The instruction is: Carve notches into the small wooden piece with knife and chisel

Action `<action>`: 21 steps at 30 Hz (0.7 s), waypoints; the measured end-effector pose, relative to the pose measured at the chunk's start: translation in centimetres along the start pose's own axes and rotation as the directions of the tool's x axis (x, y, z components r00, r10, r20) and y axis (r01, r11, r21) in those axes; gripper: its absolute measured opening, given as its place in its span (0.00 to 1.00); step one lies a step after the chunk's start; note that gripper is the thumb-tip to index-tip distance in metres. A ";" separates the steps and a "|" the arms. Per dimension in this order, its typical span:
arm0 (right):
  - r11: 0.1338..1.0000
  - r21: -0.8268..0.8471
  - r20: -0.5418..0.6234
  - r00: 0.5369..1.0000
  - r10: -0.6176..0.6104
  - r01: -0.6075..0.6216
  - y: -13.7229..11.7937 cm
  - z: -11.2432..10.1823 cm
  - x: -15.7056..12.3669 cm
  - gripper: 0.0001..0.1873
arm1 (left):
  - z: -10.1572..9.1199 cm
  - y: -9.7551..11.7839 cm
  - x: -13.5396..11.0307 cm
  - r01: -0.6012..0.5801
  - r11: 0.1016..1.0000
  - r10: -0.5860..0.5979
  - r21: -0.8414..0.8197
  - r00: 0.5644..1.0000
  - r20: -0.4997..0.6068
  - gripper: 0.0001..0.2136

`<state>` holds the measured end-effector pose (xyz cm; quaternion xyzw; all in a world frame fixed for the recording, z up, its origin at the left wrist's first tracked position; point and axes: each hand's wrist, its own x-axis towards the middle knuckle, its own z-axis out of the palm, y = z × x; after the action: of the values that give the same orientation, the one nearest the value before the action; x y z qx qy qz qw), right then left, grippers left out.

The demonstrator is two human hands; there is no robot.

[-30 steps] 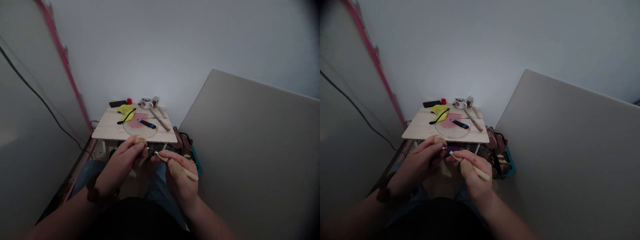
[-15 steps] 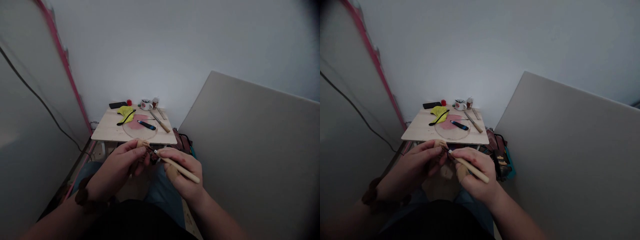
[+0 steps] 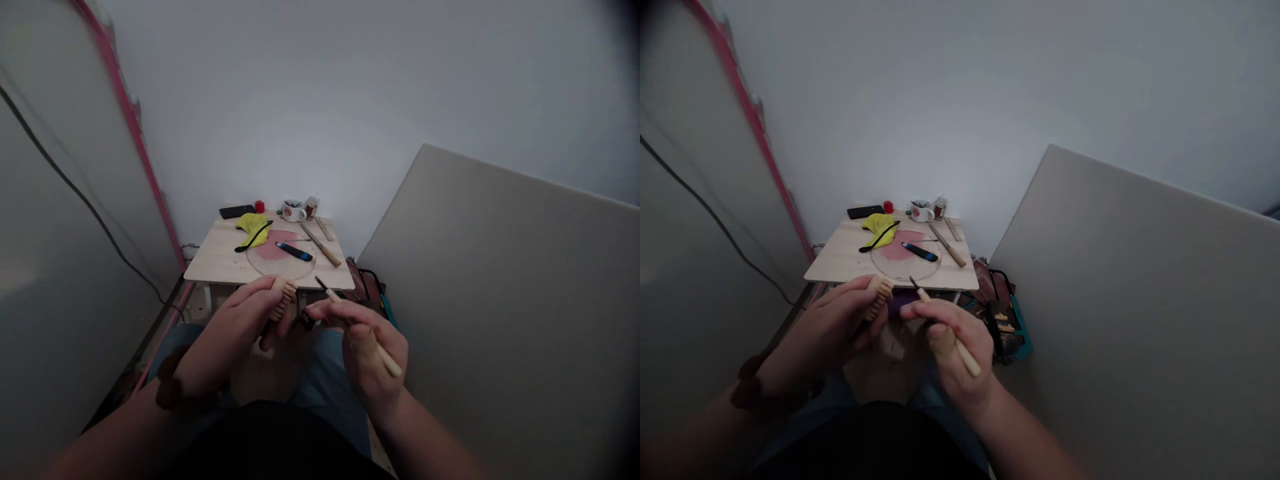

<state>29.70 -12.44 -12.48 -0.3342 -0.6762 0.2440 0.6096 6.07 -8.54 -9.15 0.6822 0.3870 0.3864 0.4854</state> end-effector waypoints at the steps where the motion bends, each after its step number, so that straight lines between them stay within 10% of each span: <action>1: 0.999 0.004 -0.057 0.998 0.033 -0.033 0.1 0.4 0.5 0.11 | -0.3 0.1 0.2 0.010 1.000 -0.009 -0.021 1.000 0.025 0.22; 8: 0.985 -0.053 0.042 0.986 0.164 -0.161 0.9 3.3 6.0 0.10 | -1.6 0.3 1.7 0.073 0.996 -0.065 -0.059 0.990 0.125 0.21; 11: 0.978 -0.201 0.178 0.984 -0.026 0.062 1.3 3.1 7.3 0.12 | -2.4 0.0 1.9 0.075 0.997 -0.073 -0.023 0.993 0.096 0.21; 15: 0.809 -0.406 0.424 0.872 -0.245 0.424 1.1 2.2 9.3 0.09 | -3.6 0.3 2.3 0.025 0.994 -0.032 0.108 0.998 0.059 0.19; 21: 0.663 -0.477 0.575 0.775 -0.261 0.577 -0.1 2.0 12.2 0.05 | -4.5 1.9 3.3 -0.057 0.982 0.054 0.178 0.998 0.022 0.18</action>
<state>27.32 -3.18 -4.59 -0.2797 -0.9006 -0.0776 0.3236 3.60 -4.33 -5.74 0.7367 0.3966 0.3579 0.4146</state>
